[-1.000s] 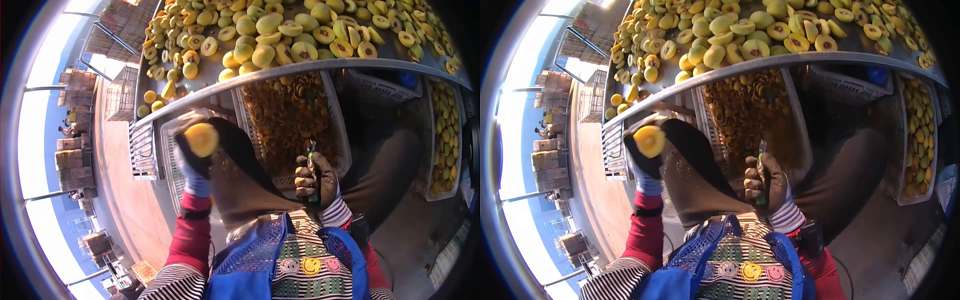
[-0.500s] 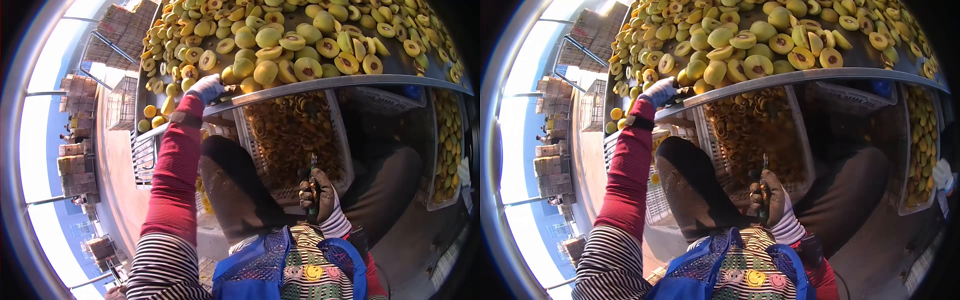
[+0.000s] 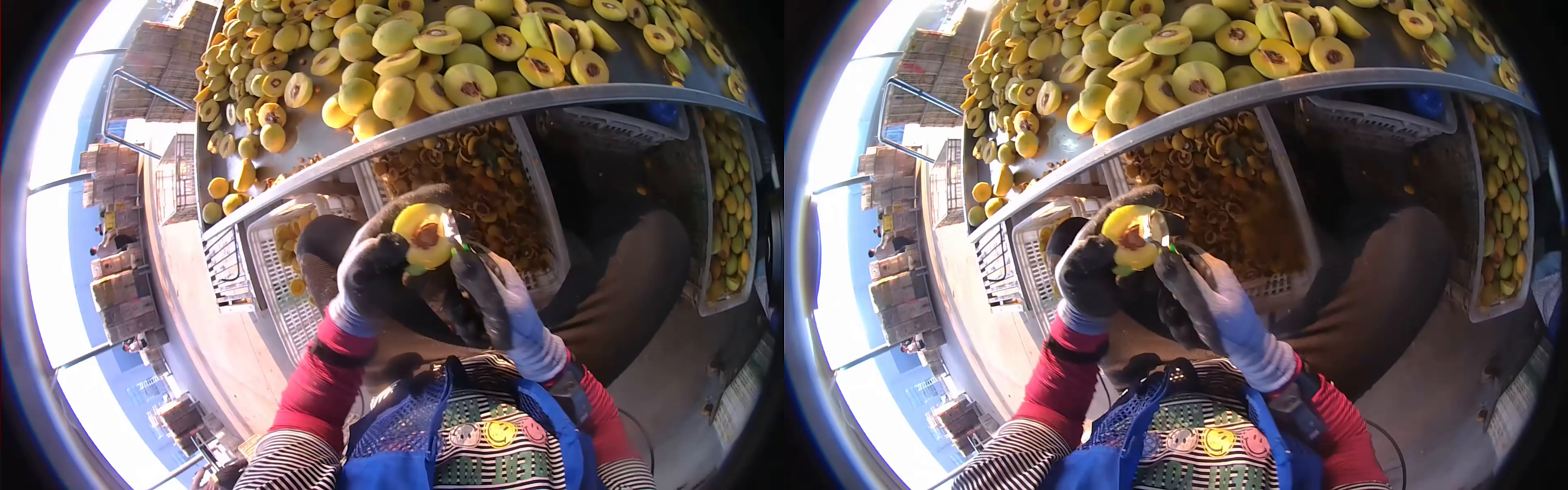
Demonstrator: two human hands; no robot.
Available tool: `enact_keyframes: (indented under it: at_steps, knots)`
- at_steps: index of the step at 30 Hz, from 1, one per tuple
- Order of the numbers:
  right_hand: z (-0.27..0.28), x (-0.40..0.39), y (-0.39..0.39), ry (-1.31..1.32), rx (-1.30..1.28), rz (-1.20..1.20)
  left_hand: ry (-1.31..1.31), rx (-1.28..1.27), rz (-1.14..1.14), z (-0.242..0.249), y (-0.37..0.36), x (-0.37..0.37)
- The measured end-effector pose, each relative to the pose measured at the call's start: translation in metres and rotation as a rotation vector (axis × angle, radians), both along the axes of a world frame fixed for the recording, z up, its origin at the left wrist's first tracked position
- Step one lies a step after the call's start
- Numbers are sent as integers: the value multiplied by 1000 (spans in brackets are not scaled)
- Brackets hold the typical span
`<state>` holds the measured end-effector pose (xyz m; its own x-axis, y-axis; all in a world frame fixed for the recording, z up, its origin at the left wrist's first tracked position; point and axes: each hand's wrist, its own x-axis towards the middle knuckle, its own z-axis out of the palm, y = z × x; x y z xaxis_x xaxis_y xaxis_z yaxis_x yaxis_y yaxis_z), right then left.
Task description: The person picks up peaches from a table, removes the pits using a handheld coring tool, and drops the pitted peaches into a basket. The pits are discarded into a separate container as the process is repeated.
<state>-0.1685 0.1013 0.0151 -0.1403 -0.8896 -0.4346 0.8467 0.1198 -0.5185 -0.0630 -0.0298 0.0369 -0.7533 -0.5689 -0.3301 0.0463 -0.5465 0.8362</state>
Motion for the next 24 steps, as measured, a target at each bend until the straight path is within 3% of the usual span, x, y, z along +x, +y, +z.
enact_keyframes:
  at_steps: [1,3,4,5,6,9,10,13,17,19,20,22,23,24]
  knots:
    - [-6,11,-8,262,-8,-189,21,117,16,-5,8,2]
    - [-20,11,2,586,-28,-74,110,110,28,-18,24,-1]
    - [-19,13,7,587,-25,-71,25,-167,116,-25,34,-1]
    - [-18,17,14,885,-41,-148,-63,-442,202,-28,41,1]
    - [-17,19,19,1185,-59,-225,62,229,299,-16,42,-7]
    - [-28,27,24,1214,-43,-285,-294,-56,208,-27,46,-8]
    - [-30,27,27,1032,-20,-155,-293,-136,159,-25,46,-8]
    - [-41,43,40,1191,19,-295,-175,-246,216,-28,58,-12]
    - [-39,43,51,1171,23,-256,-195,-393,136,-31,62,-9]
    - [-29,33,50,593,-81,0,-221,-485,91,-26,62,-9]
    - [-21,29,53,593,-82,0,-246,-573,44,-24,60,-9]
    - [-5,22,59,-277,23,141,-201,-707,-70,-26,49,-7]
    - [-8,23,61,-277,19,143,-151,-843,-189,-27,44,-7]
    - [-16,24,62,-691,-135,183,-187,-822,-256,-20,43,-12]
